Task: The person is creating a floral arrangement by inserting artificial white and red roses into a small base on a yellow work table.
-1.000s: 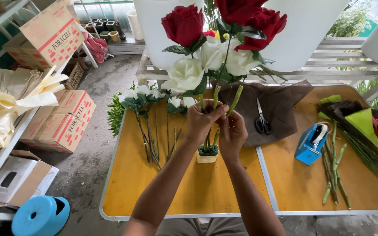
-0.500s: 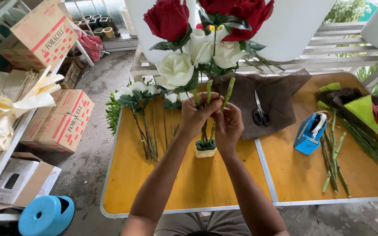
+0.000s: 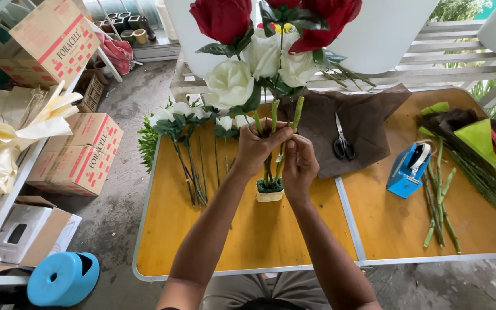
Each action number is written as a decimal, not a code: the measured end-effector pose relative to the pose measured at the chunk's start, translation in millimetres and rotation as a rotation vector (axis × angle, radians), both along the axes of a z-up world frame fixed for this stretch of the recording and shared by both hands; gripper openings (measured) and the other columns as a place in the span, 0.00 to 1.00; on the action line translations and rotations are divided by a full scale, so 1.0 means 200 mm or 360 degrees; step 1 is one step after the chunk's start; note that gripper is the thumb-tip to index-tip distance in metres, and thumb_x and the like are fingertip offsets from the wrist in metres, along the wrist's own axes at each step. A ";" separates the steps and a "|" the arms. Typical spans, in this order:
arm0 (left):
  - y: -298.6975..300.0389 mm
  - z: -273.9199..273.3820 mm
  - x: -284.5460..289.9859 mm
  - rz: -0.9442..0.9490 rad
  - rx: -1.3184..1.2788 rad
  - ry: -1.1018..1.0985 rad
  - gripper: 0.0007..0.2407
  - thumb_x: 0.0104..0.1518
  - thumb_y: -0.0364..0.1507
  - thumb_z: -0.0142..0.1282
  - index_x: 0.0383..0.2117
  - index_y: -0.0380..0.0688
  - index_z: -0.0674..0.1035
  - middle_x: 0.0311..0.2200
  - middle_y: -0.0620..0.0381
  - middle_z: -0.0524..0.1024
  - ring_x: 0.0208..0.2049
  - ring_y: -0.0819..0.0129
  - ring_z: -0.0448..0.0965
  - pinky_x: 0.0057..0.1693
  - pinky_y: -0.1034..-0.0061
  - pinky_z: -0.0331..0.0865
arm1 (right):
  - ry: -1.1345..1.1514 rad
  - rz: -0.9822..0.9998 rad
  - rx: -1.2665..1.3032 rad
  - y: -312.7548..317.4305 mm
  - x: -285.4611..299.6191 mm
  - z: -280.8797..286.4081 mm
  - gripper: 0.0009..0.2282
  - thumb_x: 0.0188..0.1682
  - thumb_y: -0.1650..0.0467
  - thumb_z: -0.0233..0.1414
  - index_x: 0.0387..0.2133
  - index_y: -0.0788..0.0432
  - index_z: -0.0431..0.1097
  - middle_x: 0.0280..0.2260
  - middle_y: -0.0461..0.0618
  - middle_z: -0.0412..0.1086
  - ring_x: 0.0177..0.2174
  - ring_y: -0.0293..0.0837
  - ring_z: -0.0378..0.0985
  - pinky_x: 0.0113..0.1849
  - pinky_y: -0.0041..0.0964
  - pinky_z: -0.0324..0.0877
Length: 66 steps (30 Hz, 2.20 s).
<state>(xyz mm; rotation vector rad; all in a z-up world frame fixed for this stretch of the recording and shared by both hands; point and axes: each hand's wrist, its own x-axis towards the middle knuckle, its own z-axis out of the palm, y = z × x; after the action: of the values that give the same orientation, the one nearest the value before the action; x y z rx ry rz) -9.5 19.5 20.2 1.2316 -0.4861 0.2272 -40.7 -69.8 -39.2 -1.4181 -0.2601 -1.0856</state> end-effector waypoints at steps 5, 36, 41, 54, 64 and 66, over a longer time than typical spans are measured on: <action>0.01 0.01 -0.01 -0.0084 -0.0039 -0.0002 0.09 0.54 0.25 0.71 0.35 0.32 0.84 0.23 0.47 0.82 0.28 0.73 0.82 0.41 0.79 0.75 | 0.0035 -0.0037 -0.0044 -0.01 0.00 -0.01 0.02 0.57 0.78 0.53 0.39 0.68 0.73 0.35 0.56 0.73 0.38 0.47 0.81 0.38 0.40 0.74; 0.06 -0.09 -0.01 -0.0029 0.0000 -0.0136 0.06 0.60 0.18 0.63 0.36 0.25 0.79 0.35 0.34 0.82 0.38 0.51 0.86 0.50 0.60 0.81 | 0.1374 -0.1028 0.0051 -1.89 0.02 -0.82 0.11 0.45 0.63 0.65 0.35 0.52 0.76 0.25 0.41 0.76 0.26 0.37 0.79 0.30 0.31 0.71; 0.07 -0.09 -0.01 -0.0034 -0.0038 -0.0152 0.05 0.59 0.18 0.64 0.35 0.26 0.79 0.33 0.35 0.82 0.36 0.51 0.86 0.49 0.59 0.81 | 0.1225 -0.0850 0.0193 -1.85 -0.02 -0.74 0.12 0.42 0.71 0.66 0.37 0.57 0.73 0.25 0.42 0.74 0.25 0.33 0.77 0.27 0.26 0.70; 0.07 -0.08 -0.02 -0.0040 -0.0021 -0.0131 0.05 0.59 0.18 0.64 0.36 0.26 0.79 0.34 0.36 0.82 0.37 0.54 0.86 0.50 0.60 0.80 | 0.0804 -0.0842 0.0435 -1.56 -0.17 -0.56 0.05 0.51 0.75 0.60 0.39 0.60 0.74 0.28 0.51 0.75 0.25 0.35 0.77 0.26 0.24 0.74; 0.06 -0.07 -0.03 -0.0013 0.0012 -0.0145 0.06 0.59 0.18 0.64 0.36 0.27 0.79 0.35 0.36 0.82 0.38 0.52 0.86 0.50 0.61 0.81 | 0.0505 -0.0930 0.0686 -1.33 -0.28 -0.59 0.04 0.52 0.75 0.61 0.33 0.66 0.75 0.22 0.54 0.71 0.21 0.36 0.74 0.26 0.28 0.75; 0.05 -0.07 -0.04 -0.0021 0.0016 -0.0135 0.06 0.60 0.19 0.64 0.37 0.26 0.79 0.35 0.35 0.82 0.38 0.52 0.86 0.50 0.61 0.81 | 0.0486 -0.0992 0.0575 -1.28 -0.29 -0.55 0.03 0.52 0.75 0.60 0.33 0.65 0.75 0.22 0.53 0.71 0.23 0.35 0.74 0.28 0.28 0.74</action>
<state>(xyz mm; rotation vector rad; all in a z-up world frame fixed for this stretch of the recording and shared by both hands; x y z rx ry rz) -16.9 30.4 5.3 1.2317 -0.5695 0.2669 -98.8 -325.1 -149.7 -1.3359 0.6098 -1.3056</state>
